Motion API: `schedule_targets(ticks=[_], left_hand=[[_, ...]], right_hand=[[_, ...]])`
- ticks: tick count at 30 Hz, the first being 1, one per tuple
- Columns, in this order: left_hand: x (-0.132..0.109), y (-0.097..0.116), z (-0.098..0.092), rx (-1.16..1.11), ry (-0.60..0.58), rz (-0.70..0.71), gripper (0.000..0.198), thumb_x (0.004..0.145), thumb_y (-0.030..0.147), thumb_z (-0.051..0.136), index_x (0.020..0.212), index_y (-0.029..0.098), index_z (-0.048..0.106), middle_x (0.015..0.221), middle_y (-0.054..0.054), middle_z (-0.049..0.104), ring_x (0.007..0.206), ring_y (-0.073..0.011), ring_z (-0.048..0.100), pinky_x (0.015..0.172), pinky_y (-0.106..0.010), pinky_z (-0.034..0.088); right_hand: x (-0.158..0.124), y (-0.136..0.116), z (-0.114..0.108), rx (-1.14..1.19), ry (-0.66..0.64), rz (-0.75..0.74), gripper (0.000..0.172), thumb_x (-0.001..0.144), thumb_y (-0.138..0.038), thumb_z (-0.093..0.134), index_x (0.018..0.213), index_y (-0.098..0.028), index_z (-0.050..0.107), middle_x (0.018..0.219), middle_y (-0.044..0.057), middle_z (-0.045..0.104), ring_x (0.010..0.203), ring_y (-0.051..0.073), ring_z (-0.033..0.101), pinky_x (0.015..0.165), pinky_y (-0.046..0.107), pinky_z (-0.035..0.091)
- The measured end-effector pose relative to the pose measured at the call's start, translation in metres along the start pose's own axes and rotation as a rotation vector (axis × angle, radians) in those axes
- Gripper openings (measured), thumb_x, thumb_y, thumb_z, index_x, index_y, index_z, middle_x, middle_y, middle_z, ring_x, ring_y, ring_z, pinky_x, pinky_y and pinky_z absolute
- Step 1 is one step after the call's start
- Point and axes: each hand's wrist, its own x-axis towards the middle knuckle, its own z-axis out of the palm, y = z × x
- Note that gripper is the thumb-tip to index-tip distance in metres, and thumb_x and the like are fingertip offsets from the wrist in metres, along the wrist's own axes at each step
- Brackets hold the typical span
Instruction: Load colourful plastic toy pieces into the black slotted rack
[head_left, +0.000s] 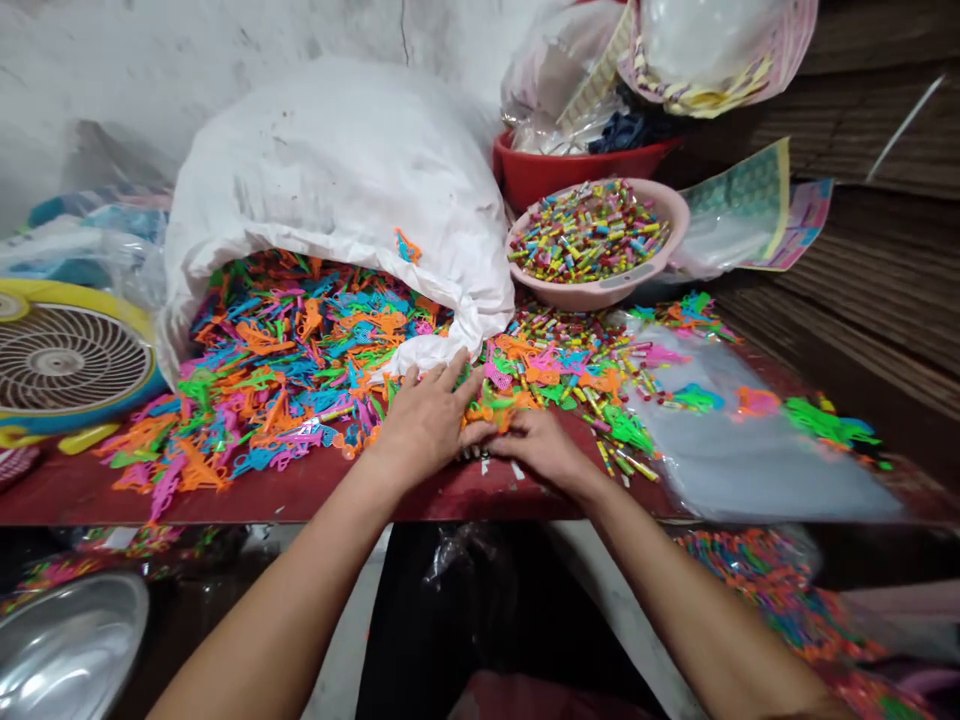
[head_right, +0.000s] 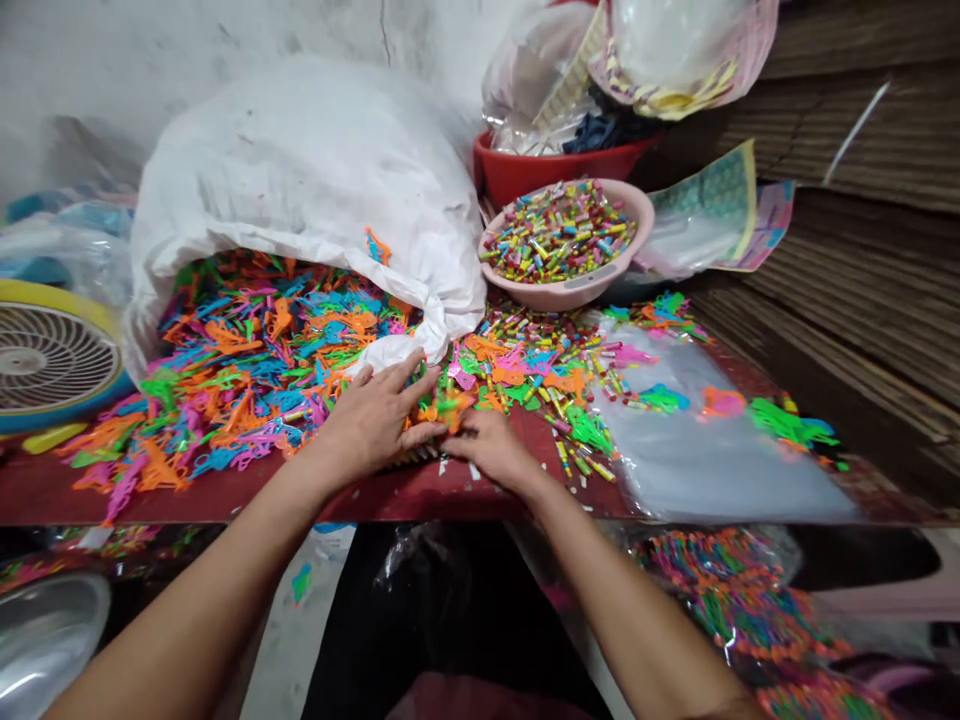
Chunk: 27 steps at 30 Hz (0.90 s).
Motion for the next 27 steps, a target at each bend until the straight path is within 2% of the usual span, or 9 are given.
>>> schedule_targets(ticks=[2,4,6,8,10,12,17,22,27], left_hand=[[0.001,0.002,-0.002,0.002,-0.028,-0.001,0.071,0.093,0.064,0.038,0.151,0.024,0.035,0.162,-0.012,0.025,0.139,-0.0365,0.040,0.112,-0.060,0.031],[0.003,0.003,-0.004,-0.015,-0.056,0.001,0.073,0.091,0.066,0.039,0.151,0.025,0.034,0.162,-0.011,0.024,0.140,-0.0377,0.039,0.112,-0.062,0.030],[0.003,0.000,-0.006,-0.048,-0.070,0.017,0.077,0.089,0.069,0.043,0.152,0.027,0.031,0.163,-0.011,0.021,0.142,-0.0379,0.035,0.113,-0.063,0.028],[0.000,-0.008,-0.005,-0.101,-0.067,0.046,0.083,0.086,0.069,0.049,0.154,0.028,0.026,0.164,-0.011,0.020,0.145,-0.0363,0.031,0.115,-0.062,0.026],[-0.004,-0.018,-0.004,-0.180,-0.058,0.077,0.087,0.085,0.066,0.055,0.156,0.027,0.021,0.164,-0.012,0.018,0.147,-0.0335,0.027,0.117,-0.058,0.027],[-0.008,-0.028,-0.004,-0.255,-0.051,0.104,0.089,0.085,0.060,0.058,0.156,0.027,0.018,0.164,-0.012,0.019,0.148,-0.0321,0.026,0.117,-0.054,0.028],[-0.011,-0.036,-0.006,-0.294,-0.060,0.116,0.089,0.083,0.058,0.063,0.156,0.032,0.020,0.162,-0.009,0.025,0.146,-0.0342,0.030,0.117,-0.054,0.030],[-0.011,-0.031,-0.012,-0.249,-0.105,0.147,0.083,0.088,0.055,0.058,0.156,0.036,0.015,0.163,-0.007,0.020,0.147,-0.0324,0.028,0.116,-0.053,0.032],[-0.012,-0.028,-0.016,-0.183,-0.146,0.129,0.078,0.091,0.048,0.054,0.156,0.038,0.011,0.164,-0.006,0.018,0.147,-0.0315,0.028,0.115,-0.054,0.033]], right_hand=[[0.003,-0.009,-0.015,0.107,0.173,-0.011,0.024,0.081,-0.040,0.065,0.087,-0.017,0.068,0.075,0.001,0.068,0.064,0.014,0.060,0.063,0.026,0.047],[0.008,-0.015,-0.030,-0.029,0.294,-0.029,0.019,0.081,-0.037,0.065,0.081,-0.018,0.064,0.067,-0.001,0.063,0.060,0.013,0.056,0.059,0.024,0.043],[0.014,-0.015,-0.041,-0.330,0.313,-0.020,0.014,0.080,-0.028,0.064,0.072,-0.018,0.061,0.061,-0.002,0.058,0.058,0.013,0.052,0.058,0.024,0.038],[0.019,-0.010,-0.045,-0.632,0.282,-0.001,0.013,0.082,-0.021,0.060,0.070,-0.017,0.062,0.065,0.001,0.061,0.064,0.014,0.053,0.061,0.025,0.036],[0.022,-0.003,-0.046,-0.848,0.234,0.029,0.015,0.086,-0.019,0.055,0.077,-0.015,0.067,0.079,0.006,0.068,0.076,0.017,0.058,0.068,0.026,0.037],[0.022,0.000,-0.047,-0.969,0.195,0.086,0.019,0.089,-0.019,0.052,0.088,-0.014,0.071,0.092,0.011,0.071,0.085,0.019,0.061,0.073,0.027,0.039],[0.016,-0.002,-0.061,-1.055,0.202,0.209,0.026,0.092,-0.020,0.048,0.096,-0.011,0.073,0.098,0.016,0.072,0.091,0.023,0.064,0.076,0.029,0.040],[0.012,0.004,-0.075,-1.066,0.265,0.274,0.028,0.094,-0.022,0.048,0.101,-0.009,0.072,0.100,0.018,0.071,0.092,0.026,0.064,0.076,0.031,0.041],[0.014,0.012,-0.088,-0.980,0.348,0.266,0.018,0.089,-0.021,0.057,0.086,-0.011,0.072,0.087,0.016,0.068,0.084,0.025,0.062,0.074,0.034,0.040]])
